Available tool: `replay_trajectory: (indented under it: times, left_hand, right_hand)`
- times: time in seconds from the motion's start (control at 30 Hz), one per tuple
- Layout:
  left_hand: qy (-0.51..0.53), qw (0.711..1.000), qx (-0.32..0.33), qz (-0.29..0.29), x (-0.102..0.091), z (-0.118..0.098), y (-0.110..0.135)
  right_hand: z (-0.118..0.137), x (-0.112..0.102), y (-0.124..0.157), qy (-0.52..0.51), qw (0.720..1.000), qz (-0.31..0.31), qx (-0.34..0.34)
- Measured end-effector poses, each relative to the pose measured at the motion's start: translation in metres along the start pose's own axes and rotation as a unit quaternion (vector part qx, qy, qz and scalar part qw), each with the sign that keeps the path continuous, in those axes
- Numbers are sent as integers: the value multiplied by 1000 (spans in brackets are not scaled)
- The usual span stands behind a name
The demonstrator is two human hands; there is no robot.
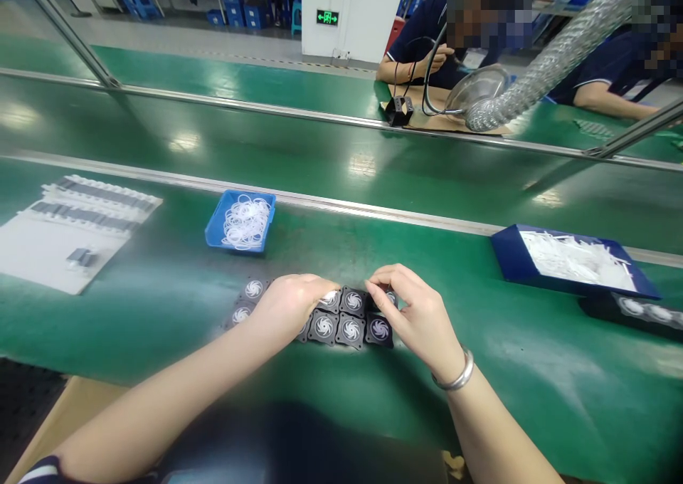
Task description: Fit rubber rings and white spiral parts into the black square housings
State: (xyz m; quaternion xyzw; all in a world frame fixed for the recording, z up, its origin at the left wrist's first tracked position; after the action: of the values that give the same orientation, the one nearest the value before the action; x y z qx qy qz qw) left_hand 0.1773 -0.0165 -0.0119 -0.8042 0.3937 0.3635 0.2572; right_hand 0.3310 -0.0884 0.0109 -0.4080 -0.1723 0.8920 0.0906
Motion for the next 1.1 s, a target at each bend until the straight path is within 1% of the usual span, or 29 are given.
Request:
replay_trajectory:
  times: [0.03, 0.1, 0.13, 0.2, 0.27, 0.37, 0.43, 0.53, 0.6, 0.67, 0.73, 0.77, 0.83, 0.87, 0.93, 1.0, 1.03, 1.1]
  left_hand:
    - [5, 1000, -4, -2, -3, 1, 2]
    - [28, 999, -36, -15, -13, 5, 5]
    - [50, 997, -61, -25, -19, 7, 7]
    - [127, 984, -119, -45, -30, 10, 10]
    - [230, 958, -164, -50, -34, 10, 12]
    - [347, 919, -182, -50, -31, 5, 12]
    - [396, 896, -195, -53, -27, 6, 14]
    - [476, 844, -241, -52, -20, 16, 22]
    - [521, 809, -263, -71, -19, 24, 27]
    - [540, 789, -277, -92, -20, 30, 32]
    - [536, 789, -283, -99, -19, 32, 34]
    - [531, 794, -280, -97, -18, 31, 34]
    - [525, 804, -266, -79, -14, 25, 32]
    - [527, 808, -256, -64, -10, 20, 30]
    - [536, 811, -233, -32, -2, 9, 26]
    - [535, 818, -213, -11, 7, 0, 23]
    - [525, 826, -204, -5, 10, -4, 21]
    - [497, 847, -189, 5, 15, -10, 17]
  right_hand:
    - [0, -1, 1, 0, 1000, 1, -1]
    - [1, -2, 1, -2, 1000, 3, -1]
    - [2, -3, 1, -6, 1000, 2, 1]
    - [4, -3, 0, -19, 1000, -1, 8]
    - [9, 0, -2, -35, 999, 6, 9]
    - [18, 16, -7, -35, 998, 44, -12]
    - [23, 29, -9, -26, 997, 69, -34]
    - [25, 45, -14, -11, 995, 81, -62]
    - [25, 50, -17, 27, 993, 81, -78]
    - [26, 51, -21, 74, 989, 90, -95]
    - [27, 41, -25, 93, 988, 79, -98]
    - [28, 32, -27, 86, 991, 56, -88]
    - [28, 11, -28, 45, 998, 3, -51]
    - [29, 5, -27, 15, 999, -7, -32]
    - [31, 5, -21, -52, 998, 18, -1]
    - [33, 13, -11, -111, 992, 46, 25]
    - [33, 16, -6, -130, 990, 42, 40]
    - [30, 18, 2, -153, 986, 7, 68]
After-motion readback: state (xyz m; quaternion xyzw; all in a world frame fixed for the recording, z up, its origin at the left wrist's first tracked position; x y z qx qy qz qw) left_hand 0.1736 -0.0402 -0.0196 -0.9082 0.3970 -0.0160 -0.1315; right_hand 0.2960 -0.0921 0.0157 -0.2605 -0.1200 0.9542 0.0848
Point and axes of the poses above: each hand's wrist, its own y-axis away from the middle knuckle, its own x-axis out of the palm, z = x × y, the point moved 7 cm from there along -y, towards the middle knuckle
